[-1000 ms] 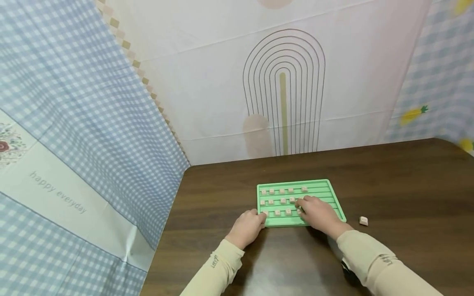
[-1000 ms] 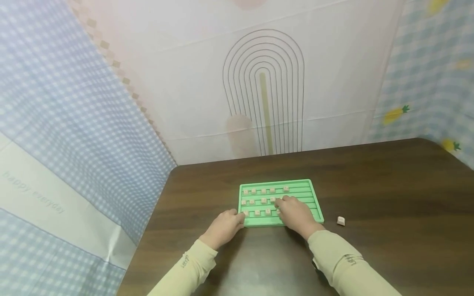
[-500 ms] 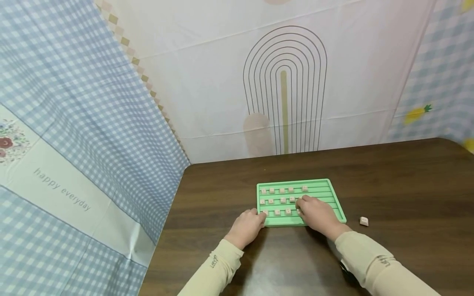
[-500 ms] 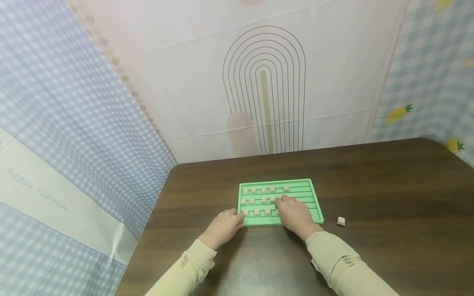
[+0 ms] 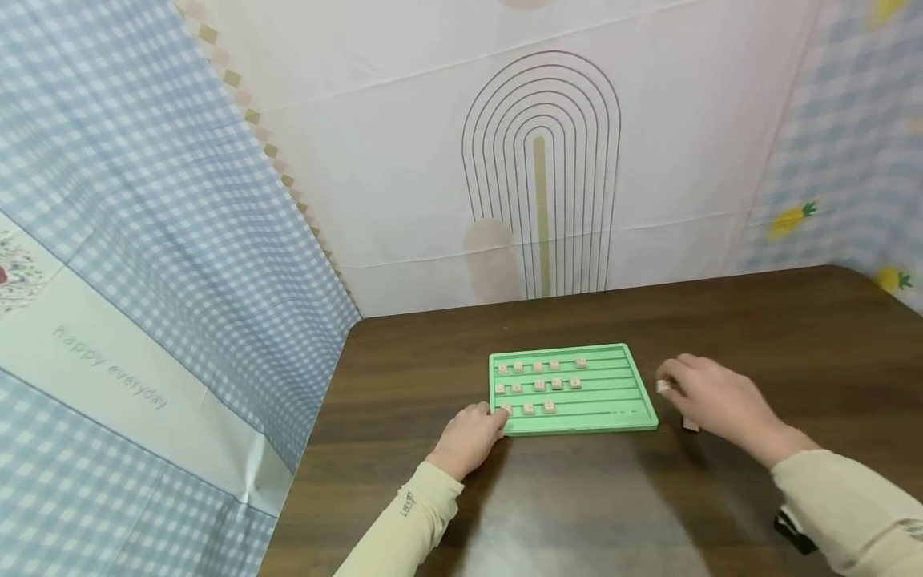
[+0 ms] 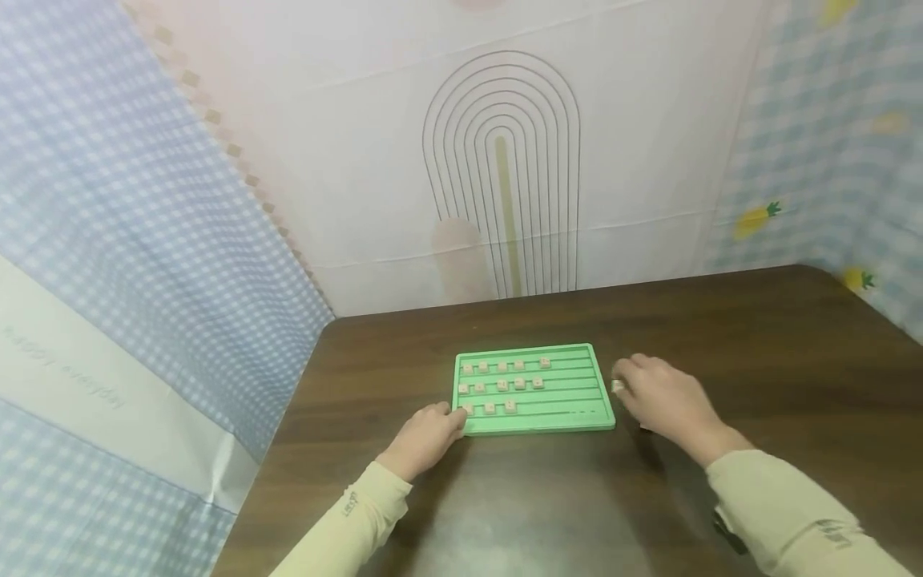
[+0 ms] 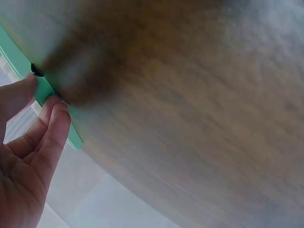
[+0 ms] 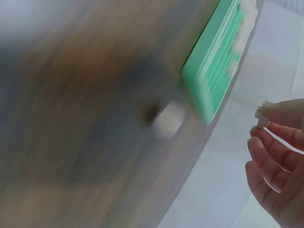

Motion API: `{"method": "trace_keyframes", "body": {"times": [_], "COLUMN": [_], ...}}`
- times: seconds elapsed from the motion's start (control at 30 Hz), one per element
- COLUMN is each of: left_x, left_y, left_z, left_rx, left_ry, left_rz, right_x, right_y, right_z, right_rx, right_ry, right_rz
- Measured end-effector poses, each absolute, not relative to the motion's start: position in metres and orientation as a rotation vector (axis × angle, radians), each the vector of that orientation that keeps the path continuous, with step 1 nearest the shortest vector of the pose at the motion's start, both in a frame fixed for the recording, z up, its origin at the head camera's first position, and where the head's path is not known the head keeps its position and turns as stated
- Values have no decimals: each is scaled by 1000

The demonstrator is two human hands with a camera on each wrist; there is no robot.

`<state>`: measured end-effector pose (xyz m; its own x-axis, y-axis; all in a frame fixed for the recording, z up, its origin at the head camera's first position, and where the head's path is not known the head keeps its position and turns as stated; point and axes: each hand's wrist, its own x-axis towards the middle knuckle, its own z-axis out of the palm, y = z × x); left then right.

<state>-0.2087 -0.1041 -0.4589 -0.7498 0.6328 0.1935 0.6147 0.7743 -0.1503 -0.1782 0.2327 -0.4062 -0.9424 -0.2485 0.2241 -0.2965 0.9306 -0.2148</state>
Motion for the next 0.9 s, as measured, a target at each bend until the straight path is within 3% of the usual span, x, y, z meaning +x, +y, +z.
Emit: {"method": "trace_keyframes", "body": {"times": [0.23, 0.53, 0.9], "left_x": [-206, -204, -204], "left_y": [-107, -105, -104], "left_z": [-457, -455, -454], "left_rx": [-998, -1000, -1007], "left_ry": [-2698, -2672, -2668], "left_rz": [83, 88, 94], "right_x": [-155, -146, -144], "right_y": [268, 268, 274], "right_z": [-429, -452, -453], "right_rx": [231, 268, 224], "right_ry": [-2995, -2946, -3001], "right_rz": [315, 188, 236]}}
